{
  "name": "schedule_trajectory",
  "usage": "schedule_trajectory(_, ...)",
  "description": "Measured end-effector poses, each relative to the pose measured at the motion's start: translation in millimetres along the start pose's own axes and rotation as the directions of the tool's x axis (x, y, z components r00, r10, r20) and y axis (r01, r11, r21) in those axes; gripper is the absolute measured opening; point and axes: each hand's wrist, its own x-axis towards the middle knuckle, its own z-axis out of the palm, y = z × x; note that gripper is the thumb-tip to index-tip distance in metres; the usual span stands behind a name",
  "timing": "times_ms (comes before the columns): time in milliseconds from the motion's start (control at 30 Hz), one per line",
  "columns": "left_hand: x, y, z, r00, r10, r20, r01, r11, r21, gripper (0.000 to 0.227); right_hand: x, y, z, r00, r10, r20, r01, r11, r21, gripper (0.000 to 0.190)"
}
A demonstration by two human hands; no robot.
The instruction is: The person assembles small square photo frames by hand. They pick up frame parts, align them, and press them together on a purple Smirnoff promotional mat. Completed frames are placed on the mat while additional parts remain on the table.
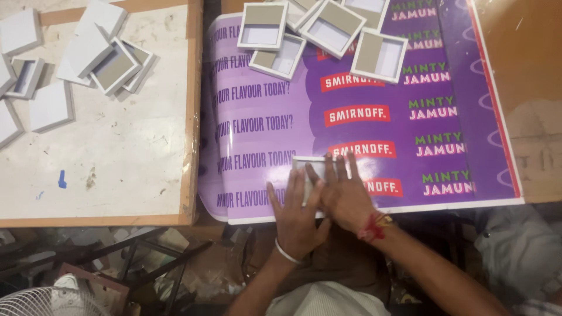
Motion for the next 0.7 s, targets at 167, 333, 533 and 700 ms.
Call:
schedule_trajectory(167, -22.4, -23.7, 20.3, 0.967, -0.106, -0.232, 0.119, 0.992, 0.043, 0.078, -19.6, 54.6, -16.5, 0.973, 0.138, 0.187, -0.196, 0.92, 0.339, 0.067)
schedule_trajectory(333, 8.3, -66.3, 11.5, 0.957, -0.133, -0.258, 0.101, 0.986, -0.133, 0.082, -19.5, 75.3, -35.9, 0.99, -0.014, 0.144, -0.006, 0.99, 0.143, 0.096)
schedule_trajectory(533, 22.9, -57.3, -14.3, 0.945, -0.293, 0.147, 0.327, 0.839, -0.434, 0.1, 15.4, 30.6, -14.4, 0.949, -0.309, 0.067, 0.301, 0.947, 0.112, 0.127)
schedule_trajectory(700, 21.5, -37.6, -28.8, 0.962, -0.091, 0.256, 0.147, 0.967, -0.21, 0.111, 37.9, 17.6, -6.9, 0.923, -0.323, 0.208, 0.322, 0.946, 0.04, 0.129)
